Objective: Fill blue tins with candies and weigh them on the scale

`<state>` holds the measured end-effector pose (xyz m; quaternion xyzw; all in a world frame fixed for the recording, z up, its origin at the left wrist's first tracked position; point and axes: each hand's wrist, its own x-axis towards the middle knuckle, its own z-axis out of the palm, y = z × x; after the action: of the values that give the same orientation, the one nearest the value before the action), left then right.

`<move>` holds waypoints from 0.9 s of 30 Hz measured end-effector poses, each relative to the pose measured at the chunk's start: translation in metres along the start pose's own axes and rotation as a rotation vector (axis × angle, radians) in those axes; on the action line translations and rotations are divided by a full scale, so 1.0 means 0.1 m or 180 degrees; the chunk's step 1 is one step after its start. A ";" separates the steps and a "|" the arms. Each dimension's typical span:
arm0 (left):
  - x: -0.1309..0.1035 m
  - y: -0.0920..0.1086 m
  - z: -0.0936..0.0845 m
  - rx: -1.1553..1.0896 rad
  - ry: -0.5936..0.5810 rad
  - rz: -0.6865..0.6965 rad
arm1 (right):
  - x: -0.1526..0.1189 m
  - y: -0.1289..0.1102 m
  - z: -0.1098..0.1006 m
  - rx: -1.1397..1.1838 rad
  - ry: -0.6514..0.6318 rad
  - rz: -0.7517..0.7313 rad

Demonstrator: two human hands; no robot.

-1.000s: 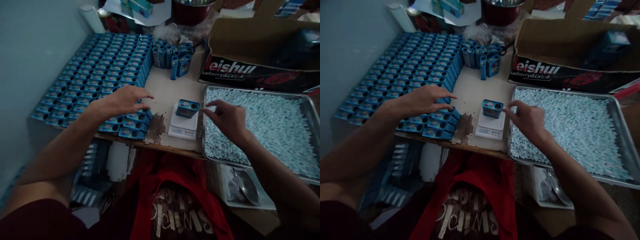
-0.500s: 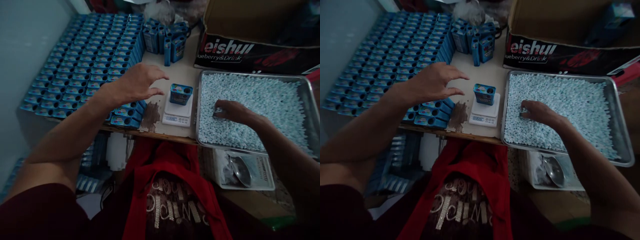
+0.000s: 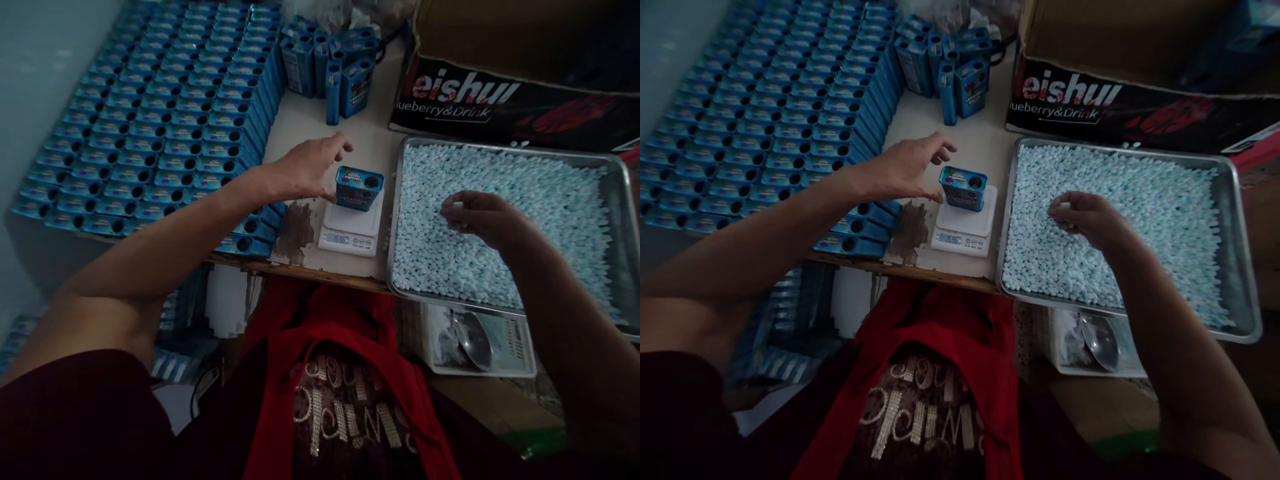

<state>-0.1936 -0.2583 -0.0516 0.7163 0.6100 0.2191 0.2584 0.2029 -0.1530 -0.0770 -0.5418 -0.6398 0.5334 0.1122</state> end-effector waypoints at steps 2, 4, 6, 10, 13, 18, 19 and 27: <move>0.06 -0.02 0.08 -0.0214 0.0018 -0.0009 | 0.01 0.01 0.02 -0.1020 0.0088 -0.0265; 0.08 -0.01 0.13 -0.0367 0.0031 0.0016 | 0.01 -0.01 0.05 -0.1803 0.0201 -0.0554; 0.08 0.02 0.16 -0.0423 0.0050 0.0047 | 0.01 -0.05 0.06 -0.2200 0.0215 -0.0764; 0.10 0.01 0.25 -0.0524 0.0152 0.0075 | 0.03 -0.15 0.01 -0.2700 0.0013 -0.0959; 0.13 -0.04 0.35 -0.0564 0.0240 0.0122 | 0.05 -0.19 -0.02 -0.3043 -0.0212 -0.1210; 0.20 0.25 0.37 -0.0322 0.0419 0.0515 | -0.03 -0.26 0.33 -0.0969 0.0388 -0.1128; 0.21 0.38 0.37 -0.0108 0.0439 0.0674 | -0.04 -0.29 0.45 -0.0077 0.0266 -0.0848; 0.41 0.94 0.61 0.1586 0.0315 0.2005 | 0.01 -0.38 1.06 0.4299 0.0036 0.0690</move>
<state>-0.0775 -0.2361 -0.0387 0.8975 0.4068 0.1673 -0.0325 0.1039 -0.2061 -0.0895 -0.4168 -0.1083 0.8210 0.3750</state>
